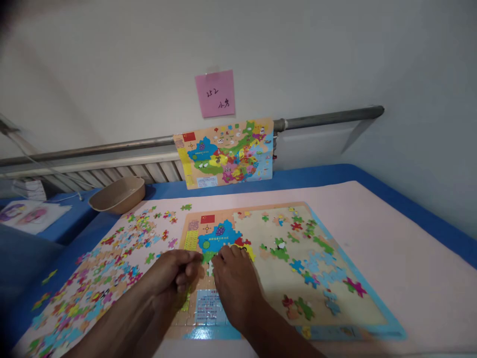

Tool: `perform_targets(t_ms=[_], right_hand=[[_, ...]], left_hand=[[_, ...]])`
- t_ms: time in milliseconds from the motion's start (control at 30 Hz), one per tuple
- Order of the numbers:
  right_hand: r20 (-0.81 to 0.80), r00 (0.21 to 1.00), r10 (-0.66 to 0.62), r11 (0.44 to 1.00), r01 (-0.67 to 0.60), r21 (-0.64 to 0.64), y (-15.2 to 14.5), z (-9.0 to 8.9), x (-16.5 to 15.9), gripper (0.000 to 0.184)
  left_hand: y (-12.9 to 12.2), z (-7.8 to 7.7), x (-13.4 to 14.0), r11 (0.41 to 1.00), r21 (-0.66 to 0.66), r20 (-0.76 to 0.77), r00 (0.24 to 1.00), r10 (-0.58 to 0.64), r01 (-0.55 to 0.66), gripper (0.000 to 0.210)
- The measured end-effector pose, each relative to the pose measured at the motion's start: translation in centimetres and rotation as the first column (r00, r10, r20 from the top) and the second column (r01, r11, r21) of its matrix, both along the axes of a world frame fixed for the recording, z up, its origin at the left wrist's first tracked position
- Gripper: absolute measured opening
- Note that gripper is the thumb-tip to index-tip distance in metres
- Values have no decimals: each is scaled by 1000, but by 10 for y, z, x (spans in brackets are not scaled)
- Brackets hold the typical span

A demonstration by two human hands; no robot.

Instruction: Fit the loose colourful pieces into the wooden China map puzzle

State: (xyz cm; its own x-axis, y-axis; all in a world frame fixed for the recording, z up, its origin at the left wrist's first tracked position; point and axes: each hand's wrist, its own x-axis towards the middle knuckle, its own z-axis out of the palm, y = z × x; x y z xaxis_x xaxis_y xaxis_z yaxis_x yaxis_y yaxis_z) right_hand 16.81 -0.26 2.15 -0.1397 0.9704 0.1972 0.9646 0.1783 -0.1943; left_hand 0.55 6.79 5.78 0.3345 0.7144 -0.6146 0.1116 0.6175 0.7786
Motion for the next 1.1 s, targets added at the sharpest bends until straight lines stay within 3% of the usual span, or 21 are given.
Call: perform_targets(t_ms=[333, 600, 833, 1100], right_hand=[[-15, 1000, 3, 999, -2, 47, 0, -2, 1, 14], [-42, 999, -3, 999, 5, 38, -1, -1, 0, 11], [-1, 1000, -9, 999, 9, 49, 1, 2, -1, 12], [9, 1000, -2, 994, 1, 110, 3, 4, -2, 14]], left_hand=[[-4, -4, -4, 999, 41, -39, 999, 20, -18, 24], [-11, 8, 5, 994, -83, 64, 995, 79, -74, 36], [-9, 13, 7, 978, -148, 89, 983, 158, -144, 30], [-9, 6, 3, 991, -85, 80, 990, 114, -107, 28]])
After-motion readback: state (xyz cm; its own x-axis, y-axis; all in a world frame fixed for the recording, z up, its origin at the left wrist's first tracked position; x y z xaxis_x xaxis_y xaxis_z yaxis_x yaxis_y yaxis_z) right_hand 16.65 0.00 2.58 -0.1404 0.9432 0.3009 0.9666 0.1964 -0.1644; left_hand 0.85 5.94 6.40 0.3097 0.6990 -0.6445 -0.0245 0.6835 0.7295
